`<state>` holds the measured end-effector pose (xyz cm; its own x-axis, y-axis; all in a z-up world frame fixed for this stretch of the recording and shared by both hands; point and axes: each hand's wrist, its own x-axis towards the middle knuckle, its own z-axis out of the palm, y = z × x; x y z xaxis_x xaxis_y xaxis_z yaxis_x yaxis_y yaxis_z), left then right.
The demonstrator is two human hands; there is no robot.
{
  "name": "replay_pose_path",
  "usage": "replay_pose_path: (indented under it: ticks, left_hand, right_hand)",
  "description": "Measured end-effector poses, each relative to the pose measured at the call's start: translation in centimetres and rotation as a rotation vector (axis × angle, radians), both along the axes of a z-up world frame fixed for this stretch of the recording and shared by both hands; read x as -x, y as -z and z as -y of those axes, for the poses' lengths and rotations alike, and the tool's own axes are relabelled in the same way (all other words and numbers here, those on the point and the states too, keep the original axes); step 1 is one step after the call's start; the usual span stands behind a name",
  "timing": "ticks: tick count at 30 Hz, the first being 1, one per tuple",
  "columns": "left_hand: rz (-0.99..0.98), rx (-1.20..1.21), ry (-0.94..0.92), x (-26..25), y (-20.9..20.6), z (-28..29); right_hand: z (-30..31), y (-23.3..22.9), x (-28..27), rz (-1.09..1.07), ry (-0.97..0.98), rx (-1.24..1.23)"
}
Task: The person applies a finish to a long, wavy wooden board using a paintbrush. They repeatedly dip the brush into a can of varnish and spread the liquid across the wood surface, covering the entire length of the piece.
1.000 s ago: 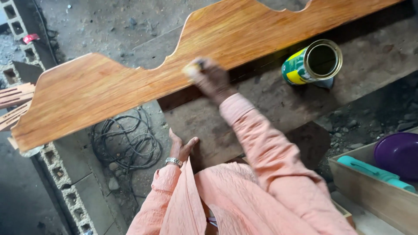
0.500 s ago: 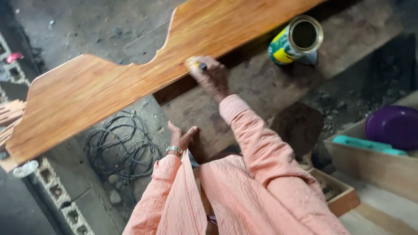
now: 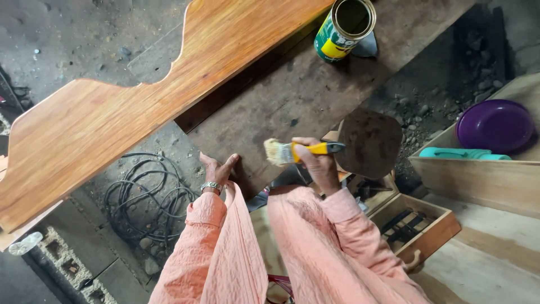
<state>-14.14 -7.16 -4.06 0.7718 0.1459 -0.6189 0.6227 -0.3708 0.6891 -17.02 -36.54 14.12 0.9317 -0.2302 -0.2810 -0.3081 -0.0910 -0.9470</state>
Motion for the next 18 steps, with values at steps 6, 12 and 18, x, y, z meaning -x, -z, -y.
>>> replay_pose_path:
  ticks: [6, 12, 18]
  left_hand:
    - [0.012, 0.063, -0.065, -0.3, -7.5, 1.7]
    - [0.003, -0.008, -0.070, 0.2, 0.5, 0.6]
    - [-0.035, 0.041, -0.185, 0.5, -1.6, 1.3]
  right_hand:
    - [1.8, -1.7, -0.2, 0.088, 0.121, -0.152]
    - [-0.1, -5.5, -2.8, 0.095, -0.049, -0.236]
    - [3.9, -5.4, -8.0, 0.270, 0.124, -0.132]
